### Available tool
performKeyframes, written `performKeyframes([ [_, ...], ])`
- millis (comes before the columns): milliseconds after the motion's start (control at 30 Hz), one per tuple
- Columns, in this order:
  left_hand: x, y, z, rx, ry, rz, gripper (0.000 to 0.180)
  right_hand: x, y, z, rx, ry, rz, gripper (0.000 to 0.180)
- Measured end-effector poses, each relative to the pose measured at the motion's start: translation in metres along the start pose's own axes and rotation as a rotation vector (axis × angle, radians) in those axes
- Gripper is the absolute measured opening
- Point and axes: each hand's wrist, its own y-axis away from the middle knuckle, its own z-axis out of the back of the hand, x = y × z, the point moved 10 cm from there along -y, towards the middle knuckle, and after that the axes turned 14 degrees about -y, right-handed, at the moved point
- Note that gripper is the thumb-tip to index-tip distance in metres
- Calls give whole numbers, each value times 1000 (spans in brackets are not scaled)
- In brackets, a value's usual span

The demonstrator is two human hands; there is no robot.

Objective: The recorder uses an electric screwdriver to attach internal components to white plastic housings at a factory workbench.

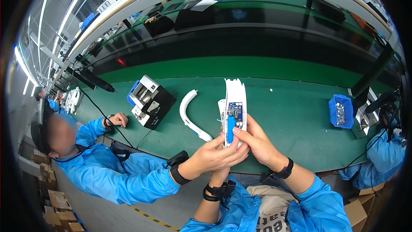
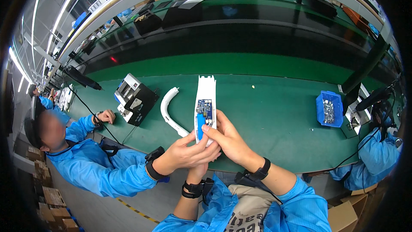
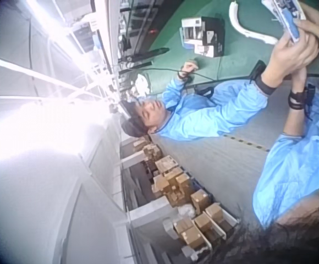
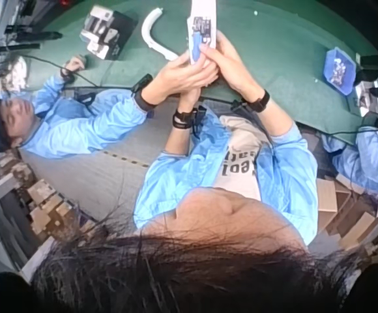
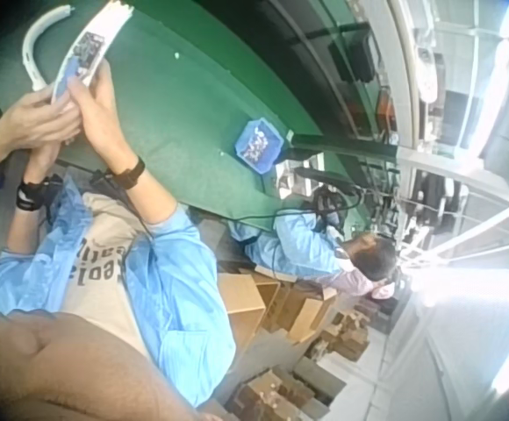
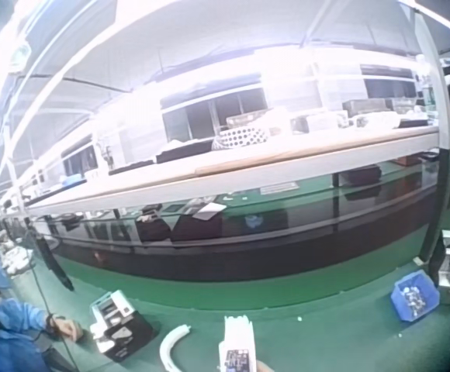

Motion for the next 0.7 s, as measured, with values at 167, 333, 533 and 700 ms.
performKeyframes([
  [167, -4, -1, -3, -86, -35, 68, 57, 5, 0, 0, 32, 21, 67, 54],
  [333, -21, -2, -10, 79, -120, -81, 50, 13, 2, 1, 17, 38, 52, 57],
  [533, -46, 5, -21, -9, -110, -143, 38, 13, 5, 7, 9, 56, 23, 58],
  [700, -46, 5, -19, -24, -118, -124, 39, 15, 9, 18, 11, 76, 59, 56],
])
